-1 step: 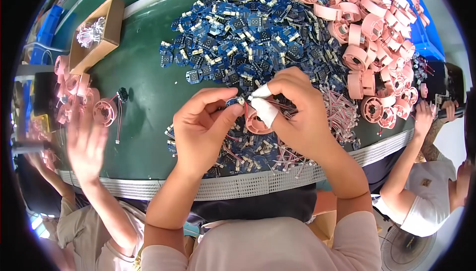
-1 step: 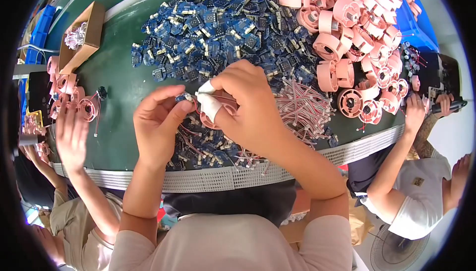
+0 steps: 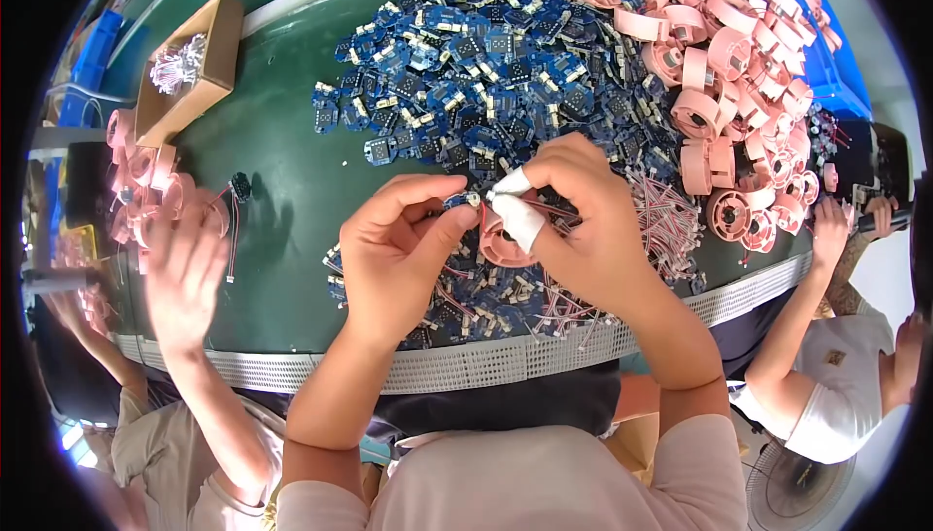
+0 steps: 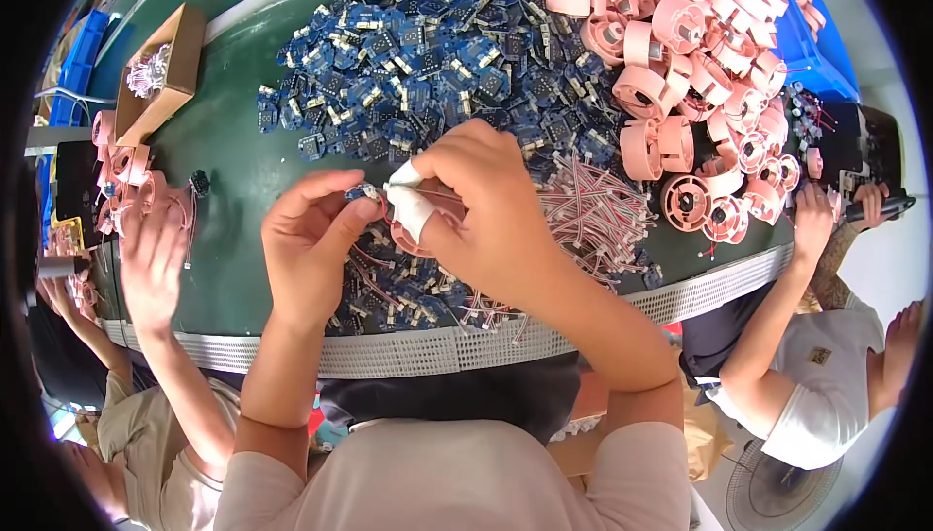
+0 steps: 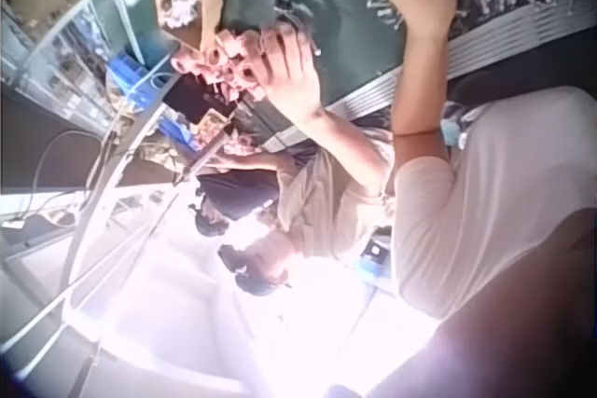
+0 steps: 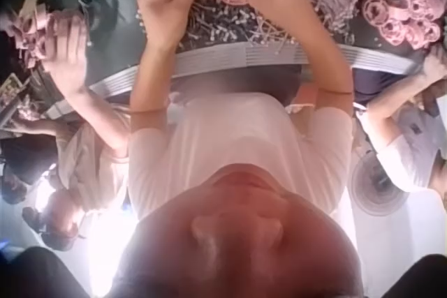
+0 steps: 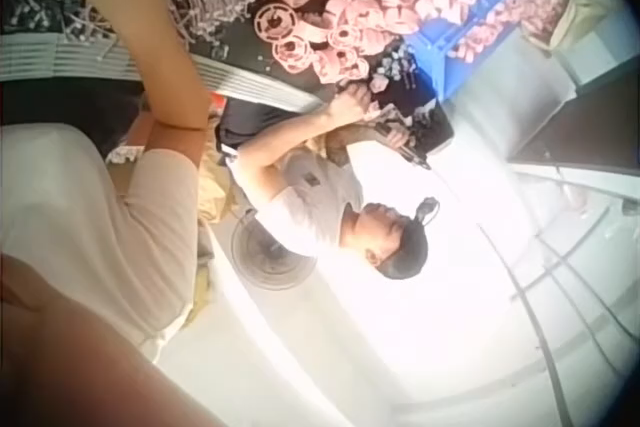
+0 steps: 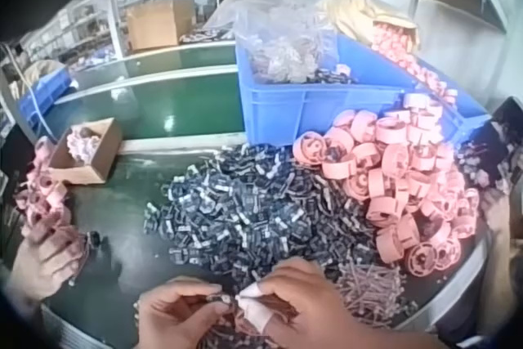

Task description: The person assembles small circuit boards into circular plastic housings by hand, then organizes the assembled units on an assembly line.

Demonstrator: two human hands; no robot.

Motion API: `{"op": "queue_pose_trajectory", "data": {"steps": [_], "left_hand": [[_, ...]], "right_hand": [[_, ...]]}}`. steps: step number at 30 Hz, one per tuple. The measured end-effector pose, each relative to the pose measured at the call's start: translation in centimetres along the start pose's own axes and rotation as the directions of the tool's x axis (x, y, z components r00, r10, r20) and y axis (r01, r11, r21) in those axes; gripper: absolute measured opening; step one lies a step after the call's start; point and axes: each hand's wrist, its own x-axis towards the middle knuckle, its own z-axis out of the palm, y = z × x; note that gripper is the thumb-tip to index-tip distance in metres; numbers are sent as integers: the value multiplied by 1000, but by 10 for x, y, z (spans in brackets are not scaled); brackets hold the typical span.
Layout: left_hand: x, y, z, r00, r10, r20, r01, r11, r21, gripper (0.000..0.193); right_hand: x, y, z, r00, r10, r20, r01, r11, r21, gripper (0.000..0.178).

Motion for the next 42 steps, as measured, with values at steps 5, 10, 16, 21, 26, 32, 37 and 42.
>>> {"op": "queue_pose_trajectory", "data": {"steps": [5,10,16,21,26,32,37,42], "left_hand": [[3,-2,-3,999,33,20,-33,999,-2,25],[3,0,0,999,47,19,-48,997,55,24],[2,3,0,997,62,36,-65,996,67,23],[2,5,1,997,59,54,-63,995,82,22],[2,4,-4,997,-49,64,48,999,16,21],[1,5,-3,995,-77,58,79,997,-24,21],[-1,14,-1,989,-12,150,5,999,49,22],[-3,12,-6,988,38,150,-49,996,70,22]], "right_hand": [[1,-1,3,998,-47,47,50,998,-47,18],[-1,-3,2,993,-116,25,119,976,-181,18],[-1,-1,5,989,-139,-48,130,978,-164,17],[-1,2,4,991,-136,-18,133,986,-96,17],[-1,3,7,984,-181,-12,179,981,-80,17],[-1,3,8,976,-216,-18,210,964,-164,17],[-4,7,-1,988,-123,89,117,990,76,12],[-11,7,2,998,-68,15,65,987,145,12]]}}
